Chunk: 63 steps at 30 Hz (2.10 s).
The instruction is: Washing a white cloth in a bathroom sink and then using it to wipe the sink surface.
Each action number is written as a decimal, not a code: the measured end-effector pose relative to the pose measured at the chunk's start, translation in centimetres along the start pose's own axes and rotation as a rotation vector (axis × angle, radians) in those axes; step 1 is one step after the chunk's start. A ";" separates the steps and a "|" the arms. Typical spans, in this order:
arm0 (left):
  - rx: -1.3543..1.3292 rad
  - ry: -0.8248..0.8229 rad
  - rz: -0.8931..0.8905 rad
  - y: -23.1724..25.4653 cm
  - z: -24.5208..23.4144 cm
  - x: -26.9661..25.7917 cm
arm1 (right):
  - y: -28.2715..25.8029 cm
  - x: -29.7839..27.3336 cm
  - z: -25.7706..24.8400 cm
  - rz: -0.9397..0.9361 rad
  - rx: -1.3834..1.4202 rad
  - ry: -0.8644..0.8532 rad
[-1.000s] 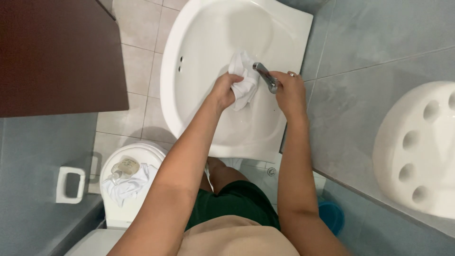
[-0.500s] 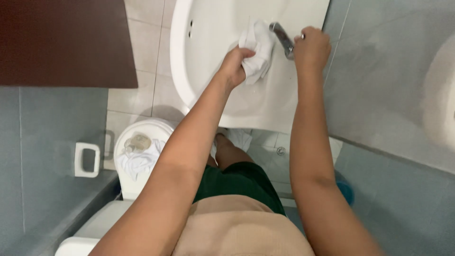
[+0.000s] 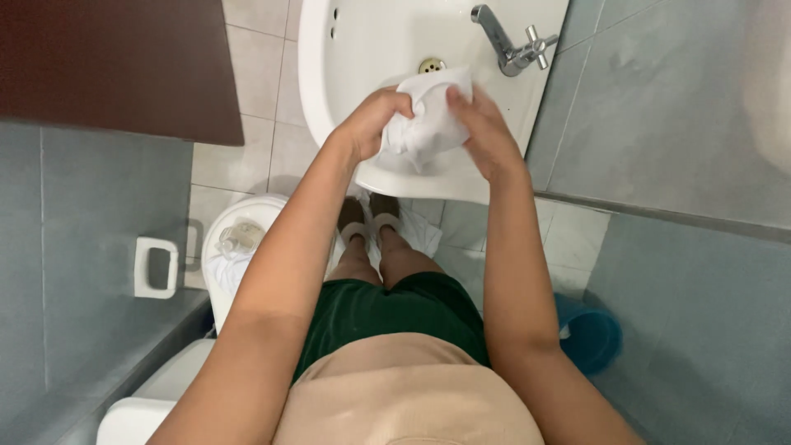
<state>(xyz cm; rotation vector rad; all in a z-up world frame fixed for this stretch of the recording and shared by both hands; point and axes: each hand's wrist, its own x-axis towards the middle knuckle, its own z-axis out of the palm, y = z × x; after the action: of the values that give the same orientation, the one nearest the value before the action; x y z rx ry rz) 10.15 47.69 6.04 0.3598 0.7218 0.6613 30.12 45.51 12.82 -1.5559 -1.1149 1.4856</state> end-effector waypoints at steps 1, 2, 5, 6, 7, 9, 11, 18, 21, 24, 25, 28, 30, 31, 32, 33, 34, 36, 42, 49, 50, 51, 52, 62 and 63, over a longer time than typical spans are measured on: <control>0.001 -0.004 0.003 0.6 0.8 -0.7 | 0.2 -0.3 0.0 -0.004 -0.002 0.002; 0.073 0.034 0.039 1.4 1.5 -1.1 | 0.3 0.0 0.0 0.117 0.168 -0.020; 0.327 0.128 0.107 2.7 2.7 -1.4 | -0.4 0.3 0.1 0.212 0.285 0.020; 0.508 0.182 0.125 2.5 2.9 -1.6 | -0.5 0.0 0.2 0.195 0.234 0.089; 0.503 0.183 0.120 1.9 2.9 -1.5 | -0.4 -0.2 0.5 0.202 0.232 0.089; 0.726 0.232 0.180 1.5 2.9 -0.8 | -0.6 0.2 0.9 0.105 0.045 0.123; 0.715 0.290 0.244 -0.7 0.3 2.1 | 0.4 1.0 0.3 0.055 0.015 0.125; 1.145 0.773 0.575 -0.8 -2.1 -0.6 | -1.1 1.6 0.0 -0.084 -0.297 0.289; 1.372 0.863 0.701 -1.0 -1.9 -1.9 | 4.3 5.0 0.8 -0.154 -0.526 0.261; 1.509 0.905 0.729 -1.6 -2.7 -2.5 | 11.5 7.5 4.1 -0.027 -0.576 -0.078; 1.505 0.912 0.718 -1.9 -3.6 -2.3 | 14.8 8.2 5.3 -0.021 -0.579 -0.088; 1.513 0.917 0.682 -2.8 -5.5 -2.3 | 20.6 8.1 8.5 -0.009 -0.366 -0.326; 1.502 0.854 0.697 -3.0 -6.0 -2.8 | 18.7 5.2 9.7 -0.014 -0.671 -0.404; 1.497 0.860 0.688 -3.6 -6.1 -3.4 | 15.5 2.7 9.3 -0.009 -0.673 -0.413; 1.471 0.833 0.721 -4.0 -6.1 -3.8 | 12.2 0.6 8.6 0.052 -0.719 -0.442; 1.444 0.806 0.753 -4.4 -6.0 -4.2 | 8.7 -1.5 8.0 0.111 -0.766 -0.473; 1.441 0.817 0.772 -4.4 -5.8 -4.2 | 9.9 -1.8 6.0 0.094 -0.775 -0.472; 1.331 0.813 0.775 -4.4 -5.5 -4.7 | 12.2 -2.4 2.2 -0.071 -0.915 -0.382; 1.188 0.802 0.772 -5.1 -3.6 -6.6 | 2.4 -1.6 -0.7 0.174 0.398 0.135; 1.273 0.400 0.615 1.3 3.7 -3.2 | 0.1 2.3 -3.3 -0.018 -0.097 -0.155; 1.294 0.421 0.491 1.9 3.1 -2.2 | -1.1 3.5 -3.9 -0.261 -0.435 -0.007; 1.312 0.440 0.367 2.4 2.5 -1.1 | -2.3 4.8 -4.5 -0.506 -0.770 0.145; 1.314 0.442 0.367 3.3 1.9 -1.1 | -2.7 5.8 -5.0 -0.508 -0.767 0.145; 1.144 0.660 0.561 4.7 -2.4 7.6 | -2.3 10.0 -7.2 -0.122 -1.016 0.261; 1.163 0.660 0.571 3.6 -3.3 9.7 | -2.0 10.0 -8.0 -0.279 -0.956 0.205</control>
<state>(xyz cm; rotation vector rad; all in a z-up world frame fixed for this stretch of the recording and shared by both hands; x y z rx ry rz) 11.75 57.13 0.86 1.4985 1.6481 0.8492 37.58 56.05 11.52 -1.9659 -1.9668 0.5692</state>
